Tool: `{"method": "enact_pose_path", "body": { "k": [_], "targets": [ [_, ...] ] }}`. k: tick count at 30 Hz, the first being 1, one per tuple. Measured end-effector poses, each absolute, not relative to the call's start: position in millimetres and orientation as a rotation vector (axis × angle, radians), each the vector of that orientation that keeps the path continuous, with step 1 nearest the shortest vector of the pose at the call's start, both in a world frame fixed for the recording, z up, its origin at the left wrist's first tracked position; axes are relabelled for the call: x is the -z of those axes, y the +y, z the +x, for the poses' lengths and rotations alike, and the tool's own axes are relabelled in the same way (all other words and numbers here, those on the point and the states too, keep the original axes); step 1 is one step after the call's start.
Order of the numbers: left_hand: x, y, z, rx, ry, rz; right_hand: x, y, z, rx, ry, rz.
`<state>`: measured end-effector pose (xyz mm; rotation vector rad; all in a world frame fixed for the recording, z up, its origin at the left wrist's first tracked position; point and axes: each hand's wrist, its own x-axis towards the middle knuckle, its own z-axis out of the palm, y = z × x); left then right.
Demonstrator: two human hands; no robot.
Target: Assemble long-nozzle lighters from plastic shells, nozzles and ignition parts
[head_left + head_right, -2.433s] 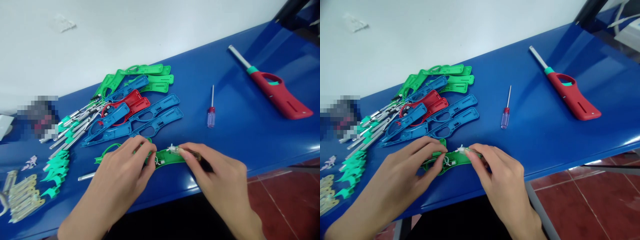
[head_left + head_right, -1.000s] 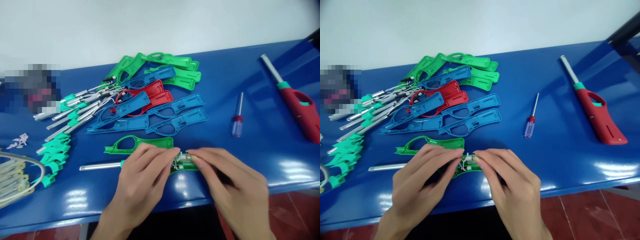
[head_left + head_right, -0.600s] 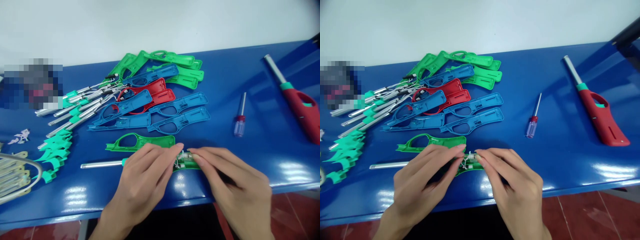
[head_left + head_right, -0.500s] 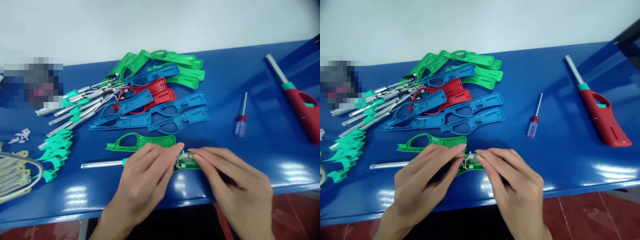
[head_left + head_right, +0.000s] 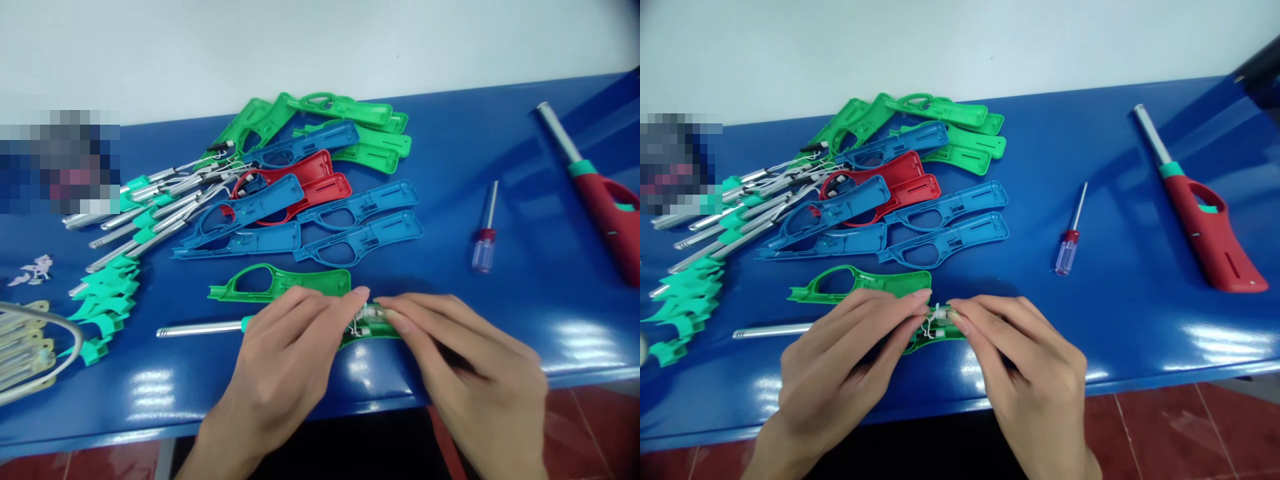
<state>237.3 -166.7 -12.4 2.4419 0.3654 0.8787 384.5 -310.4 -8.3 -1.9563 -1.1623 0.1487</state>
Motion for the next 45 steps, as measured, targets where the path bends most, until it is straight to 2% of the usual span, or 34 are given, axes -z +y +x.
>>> {"method": "enact_pose_path", "body": {
  "k": [45],
  "targets": [
    [7.8,-166.1,237.0,-0.782,0.365,2.389,12.8,-312.4,385.1,-0.114,-1.218,-1.954]
  ]
}}
